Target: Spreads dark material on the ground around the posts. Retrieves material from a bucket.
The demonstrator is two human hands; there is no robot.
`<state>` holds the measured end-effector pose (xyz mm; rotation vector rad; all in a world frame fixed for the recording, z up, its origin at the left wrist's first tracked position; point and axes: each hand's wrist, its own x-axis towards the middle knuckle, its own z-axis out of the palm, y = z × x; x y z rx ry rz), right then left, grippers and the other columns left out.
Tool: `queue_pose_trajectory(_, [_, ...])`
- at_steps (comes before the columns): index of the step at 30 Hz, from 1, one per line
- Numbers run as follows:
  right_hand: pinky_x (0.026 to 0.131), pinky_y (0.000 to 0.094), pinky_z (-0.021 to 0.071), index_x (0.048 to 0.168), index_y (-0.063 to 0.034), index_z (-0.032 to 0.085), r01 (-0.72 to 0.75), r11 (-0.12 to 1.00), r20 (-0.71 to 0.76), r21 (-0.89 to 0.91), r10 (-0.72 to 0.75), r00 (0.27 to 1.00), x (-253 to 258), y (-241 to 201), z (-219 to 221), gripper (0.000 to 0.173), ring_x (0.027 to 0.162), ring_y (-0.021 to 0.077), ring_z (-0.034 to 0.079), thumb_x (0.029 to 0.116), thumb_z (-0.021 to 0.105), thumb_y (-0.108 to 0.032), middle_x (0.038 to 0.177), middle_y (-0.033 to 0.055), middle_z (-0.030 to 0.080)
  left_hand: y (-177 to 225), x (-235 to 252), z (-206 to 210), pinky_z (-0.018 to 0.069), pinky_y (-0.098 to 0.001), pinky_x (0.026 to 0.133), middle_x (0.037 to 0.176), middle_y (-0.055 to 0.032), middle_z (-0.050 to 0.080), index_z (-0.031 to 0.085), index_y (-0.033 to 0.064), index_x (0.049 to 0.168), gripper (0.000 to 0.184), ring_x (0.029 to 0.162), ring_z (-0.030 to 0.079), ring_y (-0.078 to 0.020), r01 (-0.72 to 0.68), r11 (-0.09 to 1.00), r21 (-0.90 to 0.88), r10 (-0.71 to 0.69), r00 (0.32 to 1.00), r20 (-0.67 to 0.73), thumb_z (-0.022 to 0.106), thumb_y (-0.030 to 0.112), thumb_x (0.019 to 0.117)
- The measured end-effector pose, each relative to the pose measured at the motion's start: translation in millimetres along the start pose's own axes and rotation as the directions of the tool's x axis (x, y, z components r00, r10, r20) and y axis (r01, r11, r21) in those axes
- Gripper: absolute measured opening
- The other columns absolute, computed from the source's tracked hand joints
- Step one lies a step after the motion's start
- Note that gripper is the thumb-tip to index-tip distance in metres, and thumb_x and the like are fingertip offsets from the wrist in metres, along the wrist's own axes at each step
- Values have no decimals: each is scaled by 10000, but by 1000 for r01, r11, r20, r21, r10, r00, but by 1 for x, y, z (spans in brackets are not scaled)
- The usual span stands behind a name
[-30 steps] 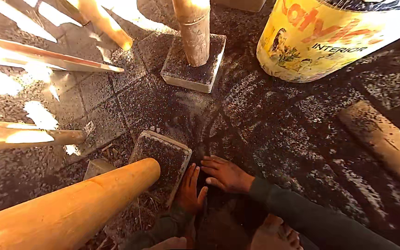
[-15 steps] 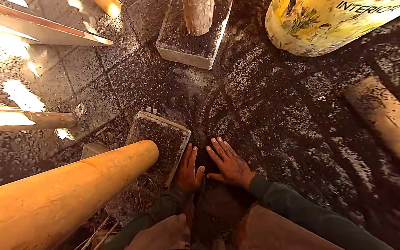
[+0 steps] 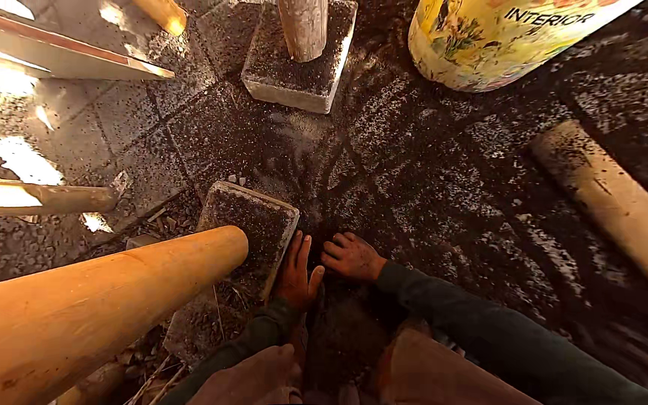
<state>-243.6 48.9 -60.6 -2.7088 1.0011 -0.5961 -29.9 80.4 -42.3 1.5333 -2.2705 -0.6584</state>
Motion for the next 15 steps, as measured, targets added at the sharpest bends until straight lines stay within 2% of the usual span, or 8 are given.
queue_pose_trajectory(2, [619,430,591,920,-121,706,-62,997,42,51,60,997,4,-1,-7,200,850,295,701,937,694,-320,919,86,693,1,1,0,382,-427,1198,1583,-228,416,442,-13,1519,727,1475,423,-294,-8,1000,3,8,1000,-3,319,542,1065])
queue_pose_trajectory(4, [655,451,611,889,-92,729,-299,926,133,232,274,953,11,-4,-19,198,858,276,721,867,768,-285,901,92,708,0,1,-1,387,-429,1196,1567,-243,433,453,-27,1508,723,1460,443,-305,-6,1000,-2,6,1000,1,325,531,1065])
queue_pose_trajectory(6, [758,386,586,901,-61,751,-612,566,280,552,566,776,21,-3,-43,208,839,175,695,939,713,-262,871,56,711,0,1,-3,395,-446,1190,1540,-261,459,469,-42,1491,722,1441,465,-323,-2,1000,-24,2,1000,5,327,523,1065])
queue_pose_trajectory(7, [683,330,551,881,-67,737,-672,305,344,675,676,652,27,2,-62,229,723,126,649,962,692,-276,793,30,687,0,2,-4,393,-451,1192,1536,-265,462,471,-46,1488,717,1440,466,-329,-1,999,-38,2,1000,13,330,516,1066])
queue_pose_trajectory(9, [479,261,424,880,-87,691,-605,-56,407,794,788,462,48,19,-120,261,515,89,496,1009,630,-306,686,11,612,0,3,-3,378,-450,1204,1546,-268,447,461,-48,1494,715,1454,446,-333,0,999,-48,2,999,38,328,511,1067])
queue_pose_trajectory(10, [426,235,395,889,-106,672,-539,-117,388,834,819,423,61,29,-158,259,476,72,457,1036,587,-300,687,0,601,-1,3,-3,369,-446,1210,1551,-267,441,456,-48,1497,714,1462,435,-332,-1,999,-48,3,999,45,332,508,1067])
queue_pose_trajectory(13, [409,156,374,850,-199,637,-367,13,161,930,884,438,86,69,-289,298,474,4,454,1073,462,-293,697,-69,603,-2,3,-3,353,-433,1220,1561,-254,434,444,-38,1510,715,1476,417,-318,7,999,-45,-4,998,56,340,510,1063])
queue_pose_trajectory(15, [485,86,450,871,-186,644,-144,225,-104,964,813,573,80,122,-370,323,554,-42,549,1079,397,-173,735,-89,645,-3,4,-2,349,-436,1222,1556,-253,443,452,-41,1504,712,1475,417,-322,0,999,-48,2,999,41,356,507,1060])
